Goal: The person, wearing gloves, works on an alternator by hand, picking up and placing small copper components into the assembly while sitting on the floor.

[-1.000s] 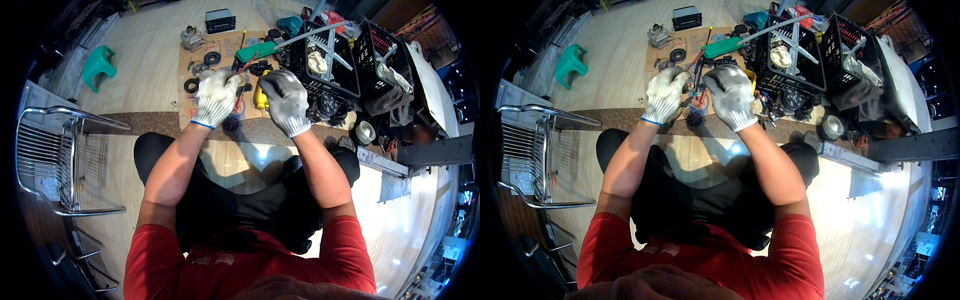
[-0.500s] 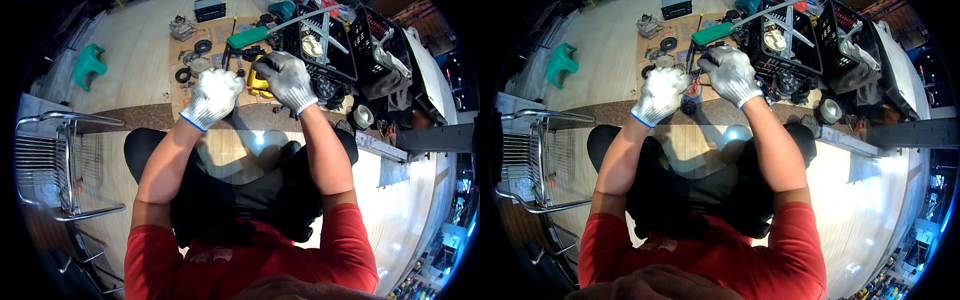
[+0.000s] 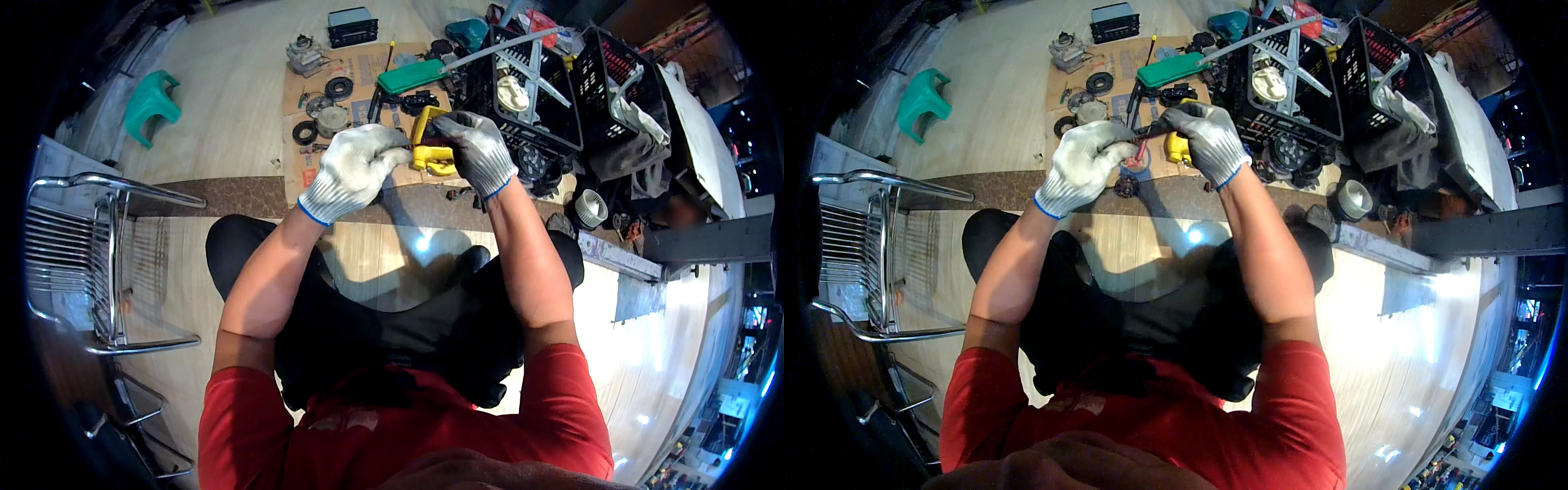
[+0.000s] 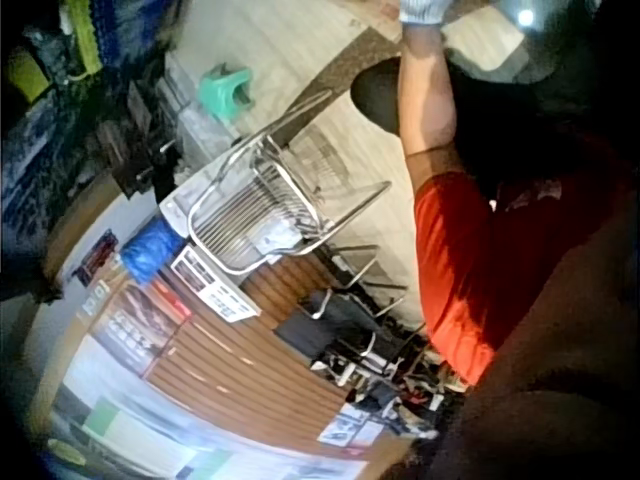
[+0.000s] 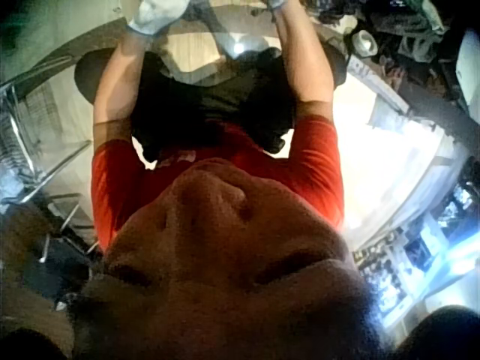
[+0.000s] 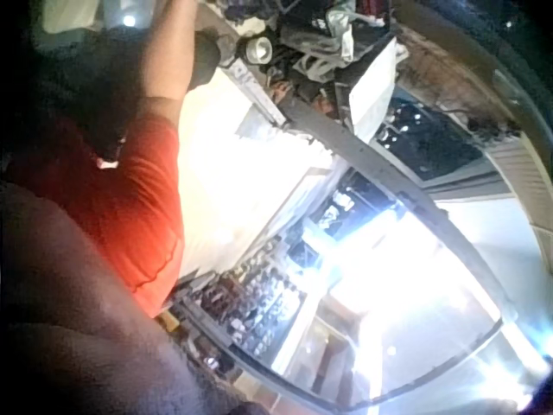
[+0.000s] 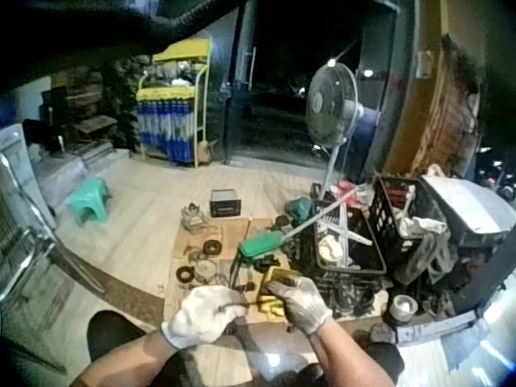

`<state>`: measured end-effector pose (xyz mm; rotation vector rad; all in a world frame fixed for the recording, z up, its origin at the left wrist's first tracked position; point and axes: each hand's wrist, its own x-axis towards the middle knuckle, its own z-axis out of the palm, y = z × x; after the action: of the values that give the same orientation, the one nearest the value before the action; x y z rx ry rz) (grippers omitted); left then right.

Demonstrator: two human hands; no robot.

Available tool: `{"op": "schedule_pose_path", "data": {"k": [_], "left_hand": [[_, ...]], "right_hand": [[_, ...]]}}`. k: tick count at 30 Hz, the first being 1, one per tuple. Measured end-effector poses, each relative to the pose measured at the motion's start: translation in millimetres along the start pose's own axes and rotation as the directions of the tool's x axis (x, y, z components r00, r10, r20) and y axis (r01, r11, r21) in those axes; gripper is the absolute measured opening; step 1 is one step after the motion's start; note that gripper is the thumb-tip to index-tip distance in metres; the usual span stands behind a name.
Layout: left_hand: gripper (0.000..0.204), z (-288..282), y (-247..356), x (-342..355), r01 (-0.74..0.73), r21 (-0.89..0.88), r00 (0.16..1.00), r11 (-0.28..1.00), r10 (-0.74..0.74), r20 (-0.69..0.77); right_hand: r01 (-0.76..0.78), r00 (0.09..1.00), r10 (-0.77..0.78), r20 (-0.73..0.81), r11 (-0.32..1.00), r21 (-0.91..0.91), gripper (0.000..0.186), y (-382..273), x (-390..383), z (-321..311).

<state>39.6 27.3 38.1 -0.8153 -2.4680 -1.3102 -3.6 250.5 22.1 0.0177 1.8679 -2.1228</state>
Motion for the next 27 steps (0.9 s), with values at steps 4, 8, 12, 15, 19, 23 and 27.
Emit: {"op": "schedule_pose_path", "data": {"k": [4,8,12,15,19,23,27], "left_hand": [[0.024,3,-15,-2,0.089,0.093,0.982,0.992,-0.071,-0.176],[0.027,4,-20,1,0.261,0.083,0.94,0.962,-0.233,-0.248],[0.026,5,-23,4,0.397,0.069,0.893,0.915,-0.367,-0.261],[0.027,10,-37,0,0.214,0.321,0.959,0.922,-0.137,-0.247],[0.024,16,-29,3,0.255,0.314,0.96,0.915,-0.199,-0.199],[0.011,23,-33,0,0.013,0.623,1.0,0.782,0.001,-0.022],[0.01,16,-21,-3,-0.16,0.699,0.986,0.697,0.084,0.143]], "right_hand": [[0.206,0.963,-0.218,-0.158,0.974,-0.091,0.019,3,0,11],[0.327,0.866,-0.466,-0.183,0.804,-0.497,0.02,-2,-14,29],[0.516,0.653,-0.755,0.062,0.383,-0.767,0.015,-3,-19,40],[0.599,0.47,-0.828,0.307,0.044,-0.8,0.011,-5,-22,44],[0.572,0.468,-0.802,0.371,-0.045,-0.819,0.01,-14,-25,45],[0.512,0.547,-0.779,0.307,0.02,-0.859,0.012,-9,-15,32],[0.475,0.705,-0.663,0.25,0.18,-0.862,0.019,-19,-20,23]]}}
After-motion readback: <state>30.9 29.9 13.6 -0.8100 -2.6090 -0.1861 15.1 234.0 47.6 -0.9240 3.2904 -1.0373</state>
